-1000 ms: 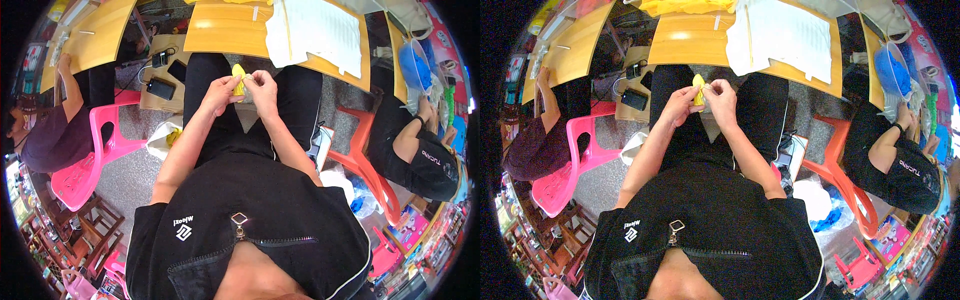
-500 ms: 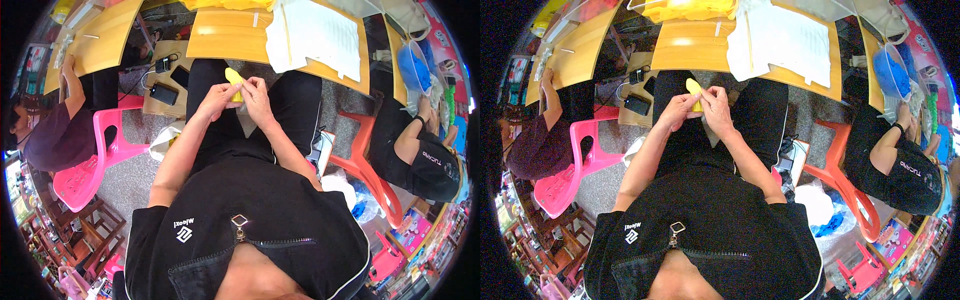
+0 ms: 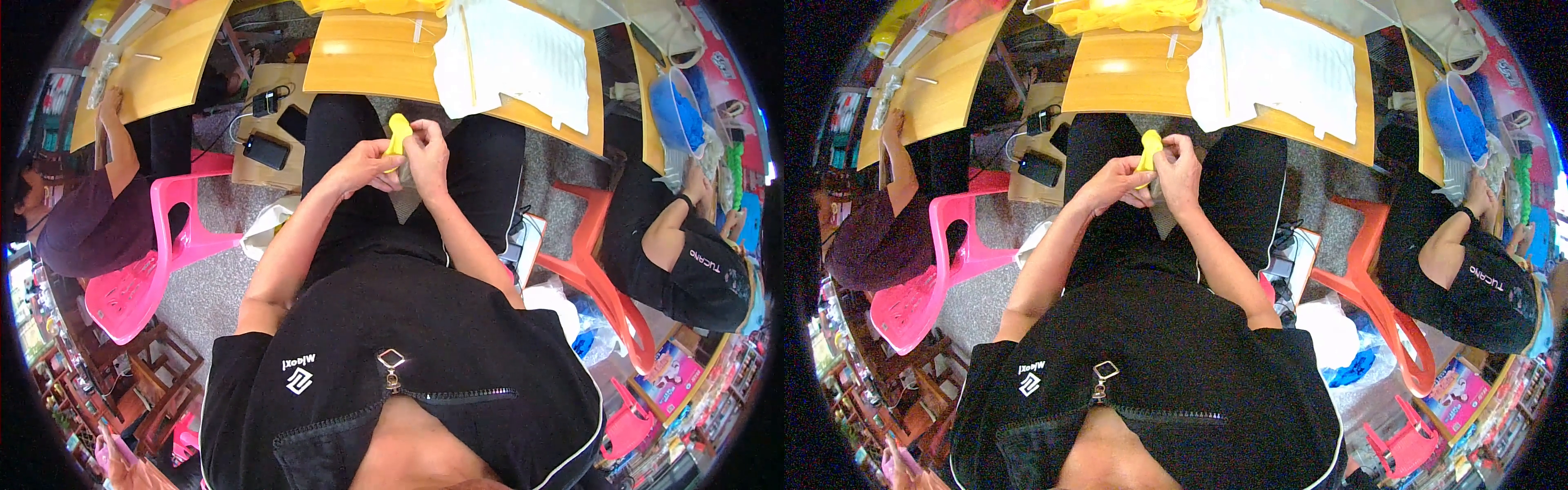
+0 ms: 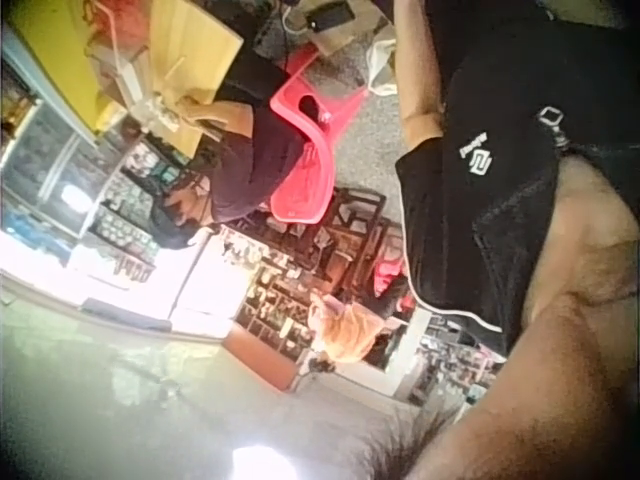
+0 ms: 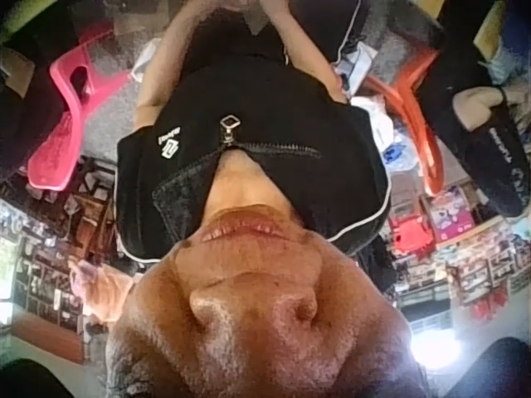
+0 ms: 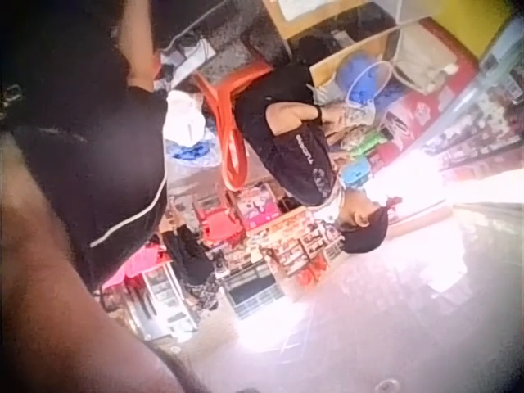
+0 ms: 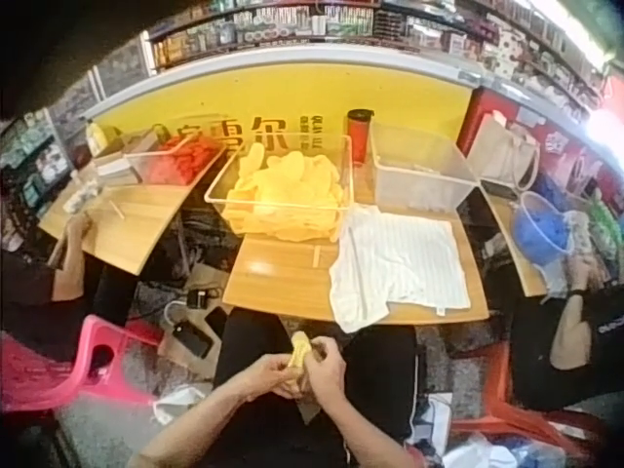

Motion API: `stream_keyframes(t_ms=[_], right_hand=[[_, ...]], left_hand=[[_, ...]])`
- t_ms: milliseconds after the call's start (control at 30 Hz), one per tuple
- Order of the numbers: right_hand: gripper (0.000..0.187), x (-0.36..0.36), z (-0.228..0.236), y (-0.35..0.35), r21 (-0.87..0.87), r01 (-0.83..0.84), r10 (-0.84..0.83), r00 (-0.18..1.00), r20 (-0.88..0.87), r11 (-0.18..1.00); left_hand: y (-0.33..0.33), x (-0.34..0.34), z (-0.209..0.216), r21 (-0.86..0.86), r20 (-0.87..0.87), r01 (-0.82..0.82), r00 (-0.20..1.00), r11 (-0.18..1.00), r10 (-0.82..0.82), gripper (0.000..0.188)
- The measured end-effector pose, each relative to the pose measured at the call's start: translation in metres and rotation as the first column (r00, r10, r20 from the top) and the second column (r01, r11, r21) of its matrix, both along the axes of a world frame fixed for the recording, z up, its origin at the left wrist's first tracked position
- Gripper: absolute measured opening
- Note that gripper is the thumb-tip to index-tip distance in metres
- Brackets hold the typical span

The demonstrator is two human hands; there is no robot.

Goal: Assembling small applicator pads by fitting yellow fabric covers over white foam inserts.

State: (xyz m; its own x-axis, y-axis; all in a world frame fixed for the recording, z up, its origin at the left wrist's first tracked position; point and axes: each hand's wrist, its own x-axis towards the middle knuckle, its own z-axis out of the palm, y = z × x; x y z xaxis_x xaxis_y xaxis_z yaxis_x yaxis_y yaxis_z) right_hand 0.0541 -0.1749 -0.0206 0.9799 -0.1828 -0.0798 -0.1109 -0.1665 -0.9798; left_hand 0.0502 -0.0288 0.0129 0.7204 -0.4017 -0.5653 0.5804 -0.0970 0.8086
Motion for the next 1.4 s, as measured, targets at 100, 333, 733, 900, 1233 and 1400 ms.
stream_keyframes(t_ms=[100,333,733,900,1233,1400], right_hand=[[0.03,0.009,0.005,-0.003,-0.003,-0.132,0.13,0.985,-0.117,0.991],[0.069,0.009,0.07,-0.043,0.822,-0.238,0.591,0.794,-0.144,0.518],[0.041,0.011,0.08,-0.031,-0.191,-0.599,0.614,0.657,0.438,0.778],[0.027,0.0,0.059,-0.03,0.206,-0.443,0.449,0.893,0.024,0.872],[0.021,-0.006,0.066,-0.017,0.663,-0.143,0.395,0.885,-0.246,0.735],[0.016,-0.011,0.05,-0.004,0.427,-0.22,0.235,0.972,0.018,0.877]], left_hand=[[0.002,0.004,-0.009,-0.015,-0.074,-0.042,0.996,0.999,0.041,0.02],[0.029,0.002,0.0,-0.542,-0.443,-0.395,0.884,0.742,0.147,0.021],[0.028,0.008,0.053,-0.499,-0.453,-0.288,0.891,0.817,0.037,0.02],[0.027,0.007,0.056,-0.166,-0.009,-0.329,0.943,0.93,0.332,0.042],[0.019,0.004,0.034,-0.313,0.003,-0.396,0.909,0.864,0.417,0.017],[0.018,0.003,0.03,-0.445,-0.158,-0.492,0.865,0.748,0.476,0.02]])
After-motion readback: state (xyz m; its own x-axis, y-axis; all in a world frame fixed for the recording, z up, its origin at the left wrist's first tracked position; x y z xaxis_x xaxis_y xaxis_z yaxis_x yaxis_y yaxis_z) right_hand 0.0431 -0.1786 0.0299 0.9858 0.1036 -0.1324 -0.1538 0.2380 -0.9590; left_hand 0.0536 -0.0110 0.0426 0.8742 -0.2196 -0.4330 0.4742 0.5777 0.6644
